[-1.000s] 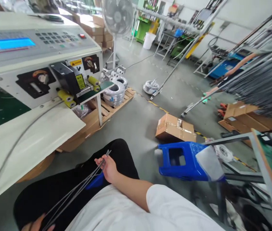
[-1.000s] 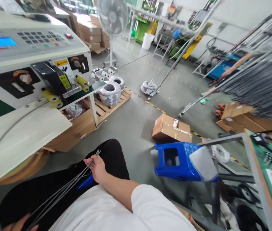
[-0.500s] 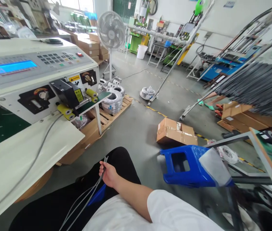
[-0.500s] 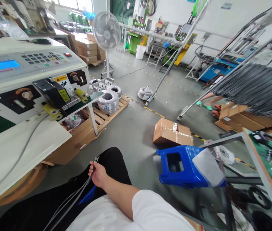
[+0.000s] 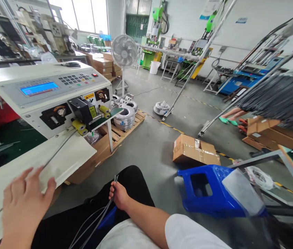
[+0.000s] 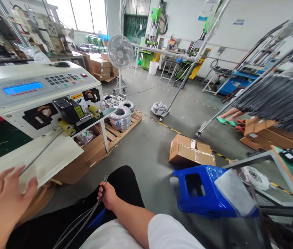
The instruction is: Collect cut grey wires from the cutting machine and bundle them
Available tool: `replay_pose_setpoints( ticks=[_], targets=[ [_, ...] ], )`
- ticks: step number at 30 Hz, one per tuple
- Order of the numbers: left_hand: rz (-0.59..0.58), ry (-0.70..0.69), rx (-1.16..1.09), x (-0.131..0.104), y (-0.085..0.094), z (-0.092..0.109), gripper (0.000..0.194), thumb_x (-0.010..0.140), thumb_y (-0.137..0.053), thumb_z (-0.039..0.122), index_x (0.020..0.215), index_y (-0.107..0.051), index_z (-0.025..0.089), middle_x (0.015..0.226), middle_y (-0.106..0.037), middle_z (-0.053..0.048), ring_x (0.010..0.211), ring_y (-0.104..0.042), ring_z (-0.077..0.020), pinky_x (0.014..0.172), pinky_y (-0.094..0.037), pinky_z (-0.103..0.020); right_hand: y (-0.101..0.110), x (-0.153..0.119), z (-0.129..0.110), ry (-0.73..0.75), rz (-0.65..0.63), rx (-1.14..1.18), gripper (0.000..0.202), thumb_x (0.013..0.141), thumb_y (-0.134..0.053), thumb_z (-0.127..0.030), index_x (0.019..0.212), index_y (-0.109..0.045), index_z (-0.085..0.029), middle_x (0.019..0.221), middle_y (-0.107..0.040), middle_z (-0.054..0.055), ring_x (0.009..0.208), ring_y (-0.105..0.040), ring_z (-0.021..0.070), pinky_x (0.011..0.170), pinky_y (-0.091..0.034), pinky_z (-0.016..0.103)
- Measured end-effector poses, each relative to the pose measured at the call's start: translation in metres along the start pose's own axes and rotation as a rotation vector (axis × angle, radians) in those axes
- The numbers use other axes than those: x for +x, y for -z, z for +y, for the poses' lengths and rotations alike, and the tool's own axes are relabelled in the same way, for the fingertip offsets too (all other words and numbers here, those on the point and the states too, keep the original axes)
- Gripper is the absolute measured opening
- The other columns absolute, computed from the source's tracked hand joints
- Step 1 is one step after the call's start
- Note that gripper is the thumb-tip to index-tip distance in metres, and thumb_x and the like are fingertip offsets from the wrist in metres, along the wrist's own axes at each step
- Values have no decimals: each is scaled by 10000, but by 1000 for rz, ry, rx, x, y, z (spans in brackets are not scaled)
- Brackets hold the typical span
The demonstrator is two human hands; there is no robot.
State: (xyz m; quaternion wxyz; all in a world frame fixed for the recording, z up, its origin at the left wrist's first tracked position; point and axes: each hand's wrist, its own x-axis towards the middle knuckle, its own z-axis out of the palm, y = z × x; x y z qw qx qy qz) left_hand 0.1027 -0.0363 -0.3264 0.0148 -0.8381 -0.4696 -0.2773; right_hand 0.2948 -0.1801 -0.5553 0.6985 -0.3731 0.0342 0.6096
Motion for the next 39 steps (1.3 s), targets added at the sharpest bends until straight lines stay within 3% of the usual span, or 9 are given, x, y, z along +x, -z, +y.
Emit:
replay_pose_setpoints(
  ticks=[3,7,11,16,22,26,31,34,39],
  targets=[
    [-5,53,174,30,-8,6,739,901,-330,563,1516,-229,164,1470,-390,-198,1363,-364,-380,1122,-315,-537,2,0,0,18,-26,37,256,778,-649,-403,902,-559,-198,587,-448,-84,470,-398,83,541,-359,250],
    [-103,141,342,40,-15,-5,741,896,-337,607,1498,-270,181,1370,-459,-195,1243,-432,-394,1016,-405,-530,2,1,0,-15,-65,36,270,790,-664,-398,926,-593,-176,601,-487,-68,482,-417,85,552,-363,251],
    [-174,147,417,40,-7,-10,605,930,-347,547,1387,-453,165,1269,-491,-175,1162,-476,-353,978,-426,-482,-2,-1,1,-66,-63,-20,281,771,-690,-423,850,-594,-172,629,-564,-28,549,-551,123,597,-435,283],
    [-194,58,453,34,8,-19,435,961,-321,358,1280,-545,166,1165,-575,-133,1092,-528,-299,877,-450,-388,-7,-4,-2,-57,-51,-64,365,737,-742,-485,892,-603,-185,724,-649,10,792,-700,223,685,-501,322],
    [-266,331,396,10,27,-35,385,954,-317,326,1235,-554,214,1078,-688,-69,890,-633,-248,556,-346,-311,-8,-6,-2,-35,-70,-92,389,750,-746,-510,914,-609,-184,757,-694,29,782,-714,220,711,-519,330],
    [-216,300,379,-22,45,-34,362,975,-368,388,1223,-590,244,991,-729,-34,757,-650,-201,517,-296,-289,-12,-8,-1,-2,-79,-114,405,747,-759,-500,983,-647,-190,809,-723,43,827,-717,227,734,-534,343],
    [-66,-46,284,-96,44,-18,255,957,-521,337,1149,-669,256,849,-742,-5,733,-666,-145,607,-383,-260,-23,-18,-1,8,-104,-95,337,793,-725,-473,1000,-667,-213,890,-752,55,907,-721,231,768,-545,346],
    [-194,-175,147,-146,25,-4,270,950,-541,287,1192,-655,254,809,-736,8,695,-663,-120,678,-435,-243,-30,-22,-1,34,-86,-89,376,800,-717,-474,1062,-658,-212,979,-759,79,962,-714,236,770,-549,345],
    [-503,-100,82,-203,-15,14,293,991,-447,311,1166,-664,222,908,-759,-23,744,-698,-140,653,-473,-241,-29,-20,4,64,-11,-57,366,786,-728,-465,1039,-665,-208,1062,-755,90,1031,-697,241,820,-546,363]
  ],
)
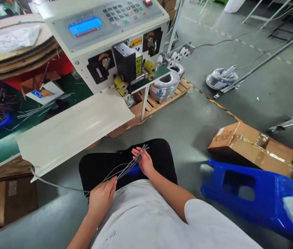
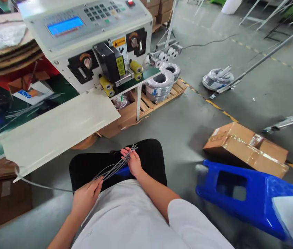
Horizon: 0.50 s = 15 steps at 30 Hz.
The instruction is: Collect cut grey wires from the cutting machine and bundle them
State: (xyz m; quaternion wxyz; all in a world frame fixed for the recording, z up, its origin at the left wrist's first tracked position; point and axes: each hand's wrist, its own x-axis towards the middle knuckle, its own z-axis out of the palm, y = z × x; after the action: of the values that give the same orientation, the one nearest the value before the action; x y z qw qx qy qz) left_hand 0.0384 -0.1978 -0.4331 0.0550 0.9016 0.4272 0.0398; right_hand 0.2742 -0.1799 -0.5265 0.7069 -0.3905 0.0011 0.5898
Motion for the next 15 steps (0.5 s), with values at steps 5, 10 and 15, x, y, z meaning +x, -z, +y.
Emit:
replay_pose_setpoints(
  ticks=[5,10,15],
  targets=[
    [-112,71,-20,-7,-22,3,325,1002,-404,326,1149,-672,215,894,-763,-42,726,-705,-165,607,-472,-249,4,0,4,17,27,5,356,790,-722,-463,1032,-659,-209,1044,-757,80,1017,-702,239,857,-540,379],
    [-166,47,-57,-3,-23,4,338,1008,-375,338,1178,-648,233,1008,-751,-49,834,-706,-172,699,-513,-265,6,2,4,8,25,10,333,790,-720,-429,1033,-640,-216,879,-725,28,800,-714,198,764,-559,361],
    [-157,10,-66,0,-21,-7,413,975,-423,392,1339,-543,240,1060,-695,-79,953,-656,-211,872,-534,-349,10,8,9,-29,15,80,190,796,-700,-334,895,-596,-209,633,-544,-61,537,-563,121,590,-519,297]
  ],
)
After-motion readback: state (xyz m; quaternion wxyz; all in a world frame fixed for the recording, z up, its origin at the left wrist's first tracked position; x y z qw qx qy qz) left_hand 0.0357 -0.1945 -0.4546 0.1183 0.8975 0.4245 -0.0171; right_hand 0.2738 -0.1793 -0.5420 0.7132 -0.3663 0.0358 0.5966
